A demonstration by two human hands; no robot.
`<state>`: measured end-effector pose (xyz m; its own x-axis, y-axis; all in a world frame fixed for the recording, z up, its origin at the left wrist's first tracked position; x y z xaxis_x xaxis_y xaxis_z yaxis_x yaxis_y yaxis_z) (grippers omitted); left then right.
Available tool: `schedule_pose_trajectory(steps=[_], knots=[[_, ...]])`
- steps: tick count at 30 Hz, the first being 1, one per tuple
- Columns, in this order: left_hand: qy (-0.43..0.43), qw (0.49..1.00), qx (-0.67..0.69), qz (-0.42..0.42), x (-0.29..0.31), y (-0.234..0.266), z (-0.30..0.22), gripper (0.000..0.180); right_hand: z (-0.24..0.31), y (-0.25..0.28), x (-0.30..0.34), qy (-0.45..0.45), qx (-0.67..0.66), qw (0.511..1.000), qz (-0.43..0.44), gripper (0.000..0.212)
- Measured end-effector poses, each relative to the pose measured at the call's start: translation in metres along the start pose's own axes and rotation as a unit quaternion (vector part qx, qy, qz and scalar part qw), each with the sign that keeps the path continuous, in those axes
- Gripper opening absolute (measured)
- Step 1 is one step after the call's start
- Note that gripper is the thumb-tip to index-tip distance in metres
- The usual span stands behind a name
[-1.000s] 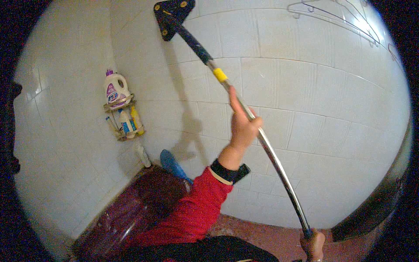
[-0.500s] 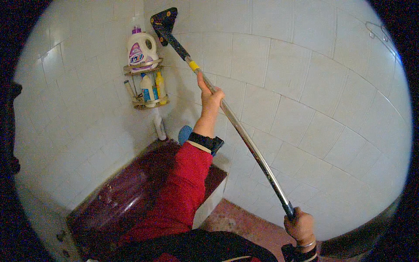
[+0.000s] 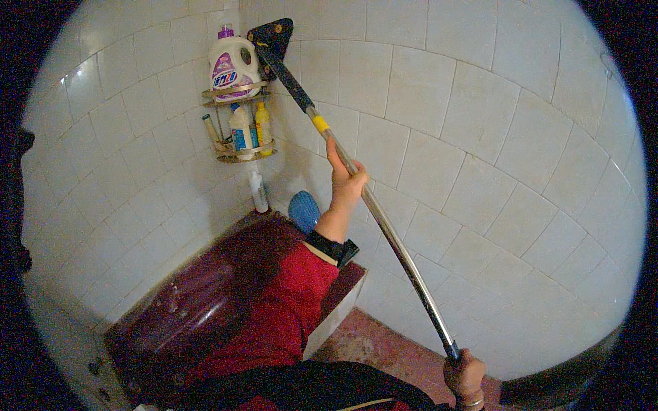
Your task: The person uses a long-handled squeegee to wipe the tiled walls of a bathroom. They move the squeegee in vertical and horizontal strokes across the wall surface, working around a wall-mounted shelf and coat hooks.
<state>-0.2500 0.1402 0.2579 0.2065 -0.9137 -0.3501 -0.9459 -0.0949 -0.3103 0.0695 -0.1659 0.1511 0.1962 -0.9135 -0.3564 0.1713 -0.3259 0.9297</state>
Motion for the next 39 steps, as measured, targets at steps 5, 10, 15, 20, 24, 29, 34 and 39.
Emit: schedule_pose_trajectory(steps=[5, 10, 15, 20, 24, 29, 34, 39], knots=[[-0.001, 0.999, 0.039, 0.022, 0.006, -0.006, 0.015, 0.087, -0.01, -0.01, 0.015, -0.045, 0.048, 0.997, -0.042, 0.021], [-0.044, 0.998, 0.028, 0.015, 0.011, -0.014, 0.009, 0.087, -0.007, -0.008, 0.026, -0.086, 0.041, 0.992, -0.079, 0.021], [-0.103, 0.995, -0.012, 0.006, 0.015, -0.039, -0.002, 0.087, -0.023, -0.017, 0.036, -0.122, 0.052, 0.988, -0.081, 0.02], [-0.124, 0.989, -0.068, 0.035, 0.036, -0.096, 0.038, 0.084, -0.076, -0.06, 0.054, -0.101, 0.019, 0.983, -0.149, 0.024], [-0.007, 0.999, 0.034, -0.014, 0.031, -0.134, 0.079, 0.078, -0.153, -0.129, 0.113, -0.138, -0.023, 0.989, -0.043, 0.026], [-0.038, 0.999, -0.006, 0.001, 0.128, -0.239, 0.111, 0.076, -0.253, -0.115, 0.235, -0.209, -0.157, 0.946, -0.192, 0.02], [-0.117, 0.986, -0.066, 0.101, 0.25, -0.336, 0.136, 0.081, -0.321, -0.108, 0.364, -0.349, -0.056, 0.93, -0.104, 0.02], [-0.172, 0.959, -0.153, 0.165, 0.361, -0.379, 0.127, 0.08, -0.322, -0.095, 0.499, -0.444, 0.064, 0.893, -0.03, 0.032]])
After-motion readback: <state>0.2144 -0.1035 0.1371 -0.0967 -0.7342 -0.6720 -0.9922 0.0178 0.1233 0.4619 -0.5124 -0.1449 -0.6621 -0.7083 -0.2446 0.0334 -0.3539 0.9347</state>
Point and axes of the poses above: each hand's wrist, its own x-axis away from the middle knuckle, its own y-axis out of the back of the hand, z = x × y, the point moved 8 cm from there along -x, towards the middle knuckle, and after that the axes turned 15 degrees about y, right-handed, at the moved point
